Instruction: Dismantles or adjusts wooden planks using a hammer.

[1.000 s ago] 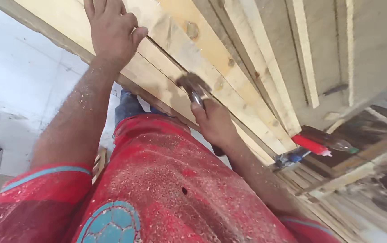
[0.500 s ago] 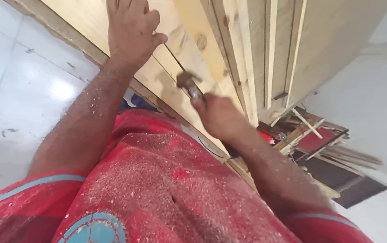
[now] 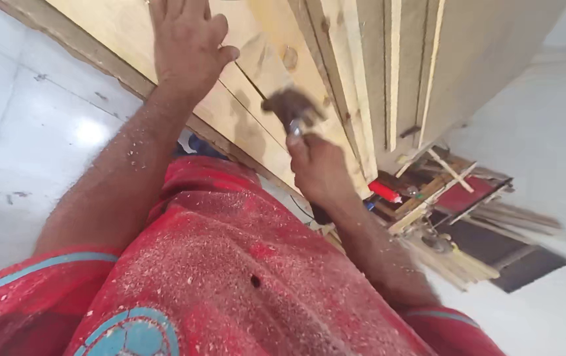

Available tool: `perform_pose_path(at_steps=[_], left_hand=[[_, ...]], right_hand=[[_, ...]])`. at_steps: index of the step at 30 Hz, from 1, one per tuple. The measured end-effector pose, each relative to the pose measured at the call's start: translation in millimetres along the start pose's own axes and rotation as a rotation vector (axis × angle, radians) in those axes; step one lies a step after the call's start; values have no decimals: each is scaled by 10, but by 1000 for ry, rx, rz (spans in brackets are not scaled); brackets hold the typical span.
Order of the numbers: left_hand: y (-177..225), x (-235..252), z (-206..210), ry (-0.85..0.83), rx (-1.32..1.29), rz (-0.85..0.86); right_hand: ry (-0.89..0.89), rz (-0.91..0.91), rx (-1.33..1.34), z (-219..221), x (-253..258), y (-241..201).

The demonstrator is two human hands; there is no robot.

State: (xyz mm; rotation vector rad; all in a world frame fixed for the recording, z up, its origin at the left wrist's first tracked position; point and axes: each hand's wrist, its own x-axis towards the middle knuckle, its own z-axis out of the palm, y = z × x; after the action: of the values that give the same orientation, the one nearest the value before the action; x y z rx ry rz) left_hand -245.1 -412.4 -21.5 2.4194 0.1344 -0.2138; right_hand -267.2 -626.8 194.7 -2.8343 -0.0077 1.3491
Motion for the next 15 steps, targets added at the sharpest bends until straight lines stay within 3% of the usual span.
perform_pose_path(at_steps=[3,5,7,9,10,12,15], left_hand=[[-3,41,-7,-1,47,-29],[-4,42,-11,-10,71,-35],[-2,56,-8,-3,92,-37],[29,31,-2,-20,93,-41],[40,44,0,-25,91,-40],[0,111,-46,-6,108,-48],[60,53,-24,-23,90,-48]], right_hand=[[434,-430,337,3,-17,-105],[489,-580,518,406,157,67],[368,-383,332,899,403,376],[51,-45,153,992,502,489],[4,14,110,883,486,477],[191,-109,120,649,465,399],[571,-445,511,694,400,487]])
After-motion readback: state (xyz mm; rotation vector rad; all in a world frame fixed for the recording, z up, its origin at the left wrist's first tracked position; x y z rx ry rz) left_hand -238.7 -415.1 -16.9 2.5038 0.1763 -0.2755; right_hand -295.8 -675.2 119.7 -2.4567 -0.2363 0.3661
